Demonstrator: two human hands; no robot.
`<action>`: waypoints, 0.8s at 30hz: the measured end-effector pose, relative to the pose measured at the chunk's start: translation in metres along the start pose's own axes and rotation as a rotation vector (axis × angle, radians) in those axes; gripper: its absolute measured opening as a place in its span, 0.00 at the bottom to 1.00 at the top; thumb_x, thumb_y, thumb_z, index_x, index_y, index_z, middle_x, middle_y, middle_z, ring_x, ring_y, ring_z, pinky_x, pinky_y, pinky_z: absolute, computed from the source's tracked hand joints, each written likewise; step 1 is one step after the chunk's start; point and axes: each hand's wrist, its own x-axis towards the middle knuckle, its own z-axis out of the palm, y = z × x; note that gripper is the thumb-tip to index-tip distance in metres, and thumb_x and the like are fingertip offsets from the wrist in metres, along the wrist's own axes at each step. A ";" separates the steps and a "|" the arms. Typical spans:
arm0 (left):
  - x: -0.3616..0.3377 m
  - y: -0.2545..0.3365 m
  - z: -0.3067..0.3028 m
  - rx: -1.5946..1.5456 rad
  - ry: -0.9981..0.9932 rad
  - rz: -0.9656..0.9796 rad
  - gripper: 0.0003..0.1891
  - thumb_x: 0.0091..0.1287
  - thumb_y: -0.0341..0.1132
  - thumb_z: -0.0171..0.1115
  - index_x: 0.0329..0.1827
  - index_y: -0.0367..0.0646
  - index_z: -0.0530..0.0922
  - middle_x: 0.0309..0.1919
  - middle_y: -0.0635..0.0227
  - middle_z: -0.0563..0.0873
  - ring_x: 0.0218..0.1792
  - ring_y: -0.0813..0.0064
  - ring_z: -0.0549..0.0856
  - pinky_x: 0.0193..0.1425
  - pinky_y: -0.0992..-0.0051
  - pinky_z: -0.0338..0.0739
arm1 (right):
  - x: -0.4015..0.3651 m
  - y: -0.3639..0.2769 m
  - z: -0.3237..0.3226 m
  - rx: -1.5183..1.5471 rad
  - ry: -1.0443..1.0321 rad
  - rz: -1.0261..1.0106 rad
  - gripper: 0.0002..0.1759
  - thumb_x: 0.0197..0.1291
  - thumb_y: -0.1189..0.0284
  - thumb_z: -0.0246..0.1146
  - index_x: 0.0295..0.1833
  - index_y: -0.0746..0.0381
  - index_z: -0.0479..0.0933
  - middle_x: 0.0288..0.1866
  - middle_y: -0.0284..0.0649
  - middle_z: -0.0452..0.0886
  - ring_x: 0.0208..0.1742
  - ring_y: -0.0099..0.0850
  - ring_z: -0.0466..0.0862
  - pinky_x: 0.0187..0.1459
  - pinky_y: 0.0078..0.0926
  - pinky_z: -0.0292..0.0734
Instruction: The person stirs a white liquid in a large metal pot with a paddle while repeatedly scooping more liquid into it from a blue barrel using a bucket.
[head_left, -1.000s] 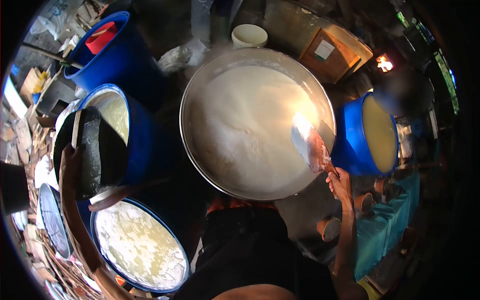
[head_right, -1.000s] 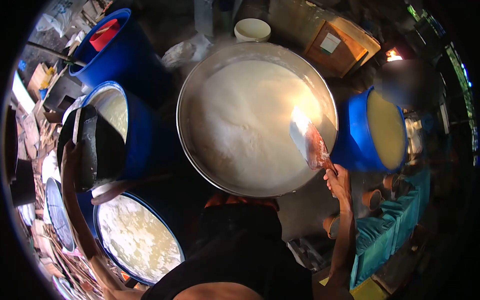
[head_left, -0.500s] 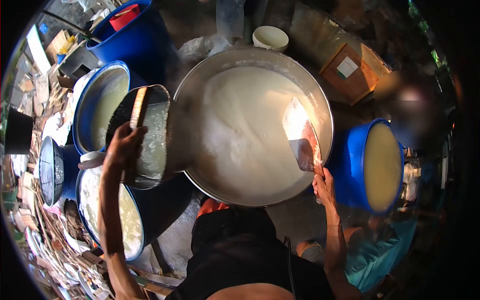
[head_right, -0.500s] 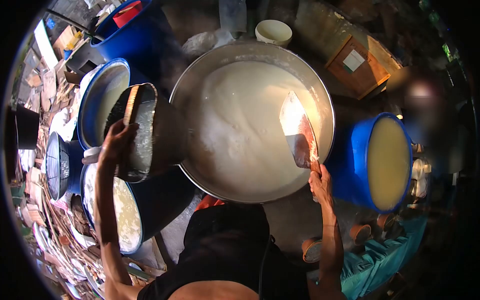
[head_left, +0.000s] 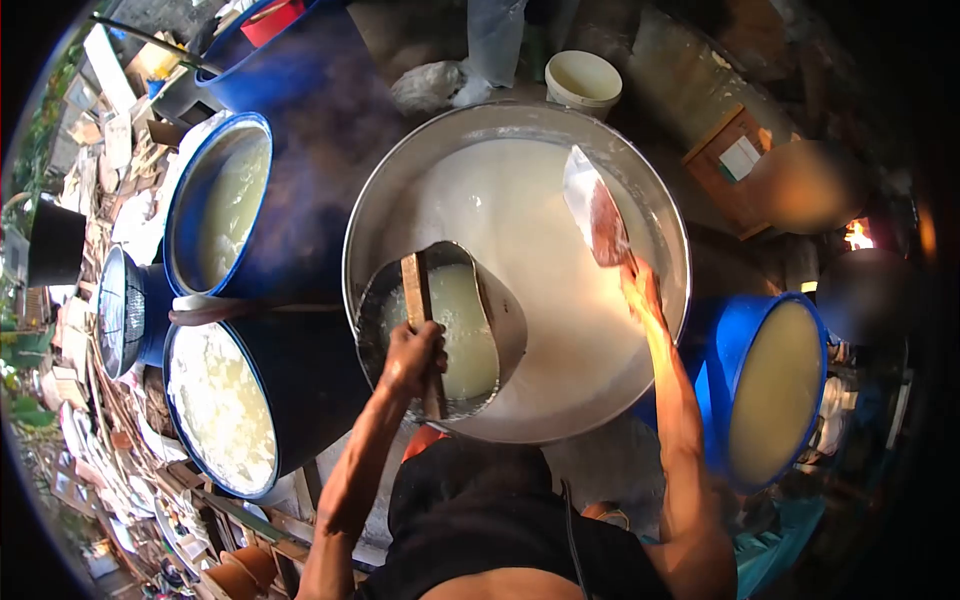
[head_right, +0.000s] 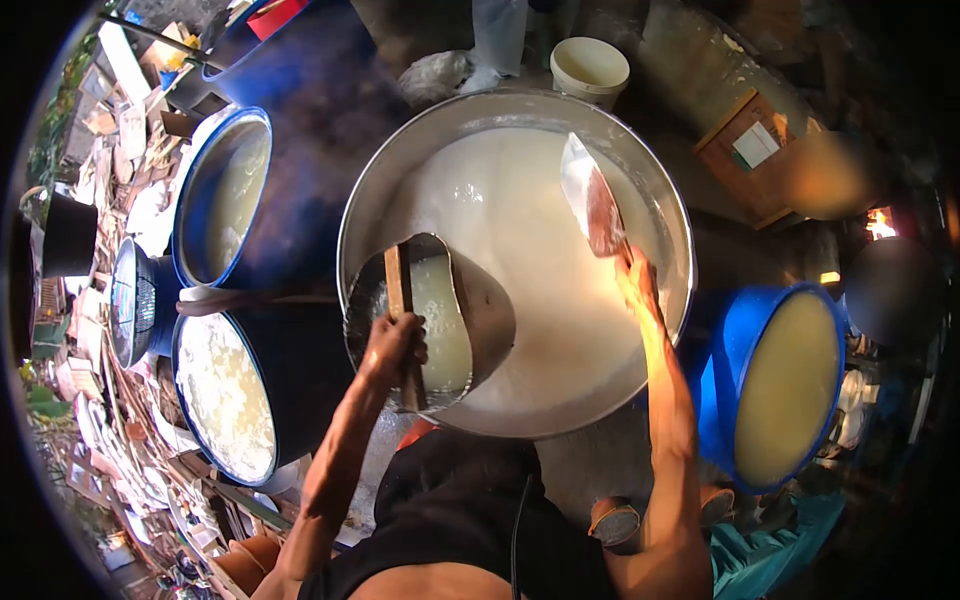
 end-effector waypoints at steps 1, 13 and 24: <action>0.003 -0.011 0.006 -0.071 -0.012 -0.022 0.06 0.66 0.30 0.61 0.37 0.38 0.73 0.22 0.67 0.75 0.16 0.73 0.75 0.18 0.69 0.73 | 0.024 -0.001 0.006 -0.031 0.055 -0.090 0.11 0.72 0.65 0.58 0.43 0.63 0.76 0.22 0.38 0.78 0.20 0.29 0.79 0.22 0.34 0.73; 0.012 -0.059 0.039 -0.498 0.021 -0.221 0.06 0.66 0.32 0.59 0.35 0.43 0.70 0.24 0.69 0.71 0.20 0.73 0.72 0.25 0.67 0.71 | 0.097 0.001 0.076 -0.130 -0.281 -0.326 0.18 0.66 0.64 0.63 0.56 0.63 0.77 0.38 0.56 0.86 0.37 0.51 0.87 0.42 0.46 0.79; 0.008 -0.064 0.043 -0.508 -0.034 -0.171 0.06 0.68 0.36 0.56 0.33 0.52 0.68 0.24 0.76 0.66 0.22 0.79 0.68 0.29 0.72 0.68 | -0.121 0.051 0.029 -0.473 -0.526 -0.361 0.20 0.66 0.66 0.65 0.62 0.55 0.76 0.43 0.52 0.86 0.46 0.57 0.86 0.46 0.52 0.81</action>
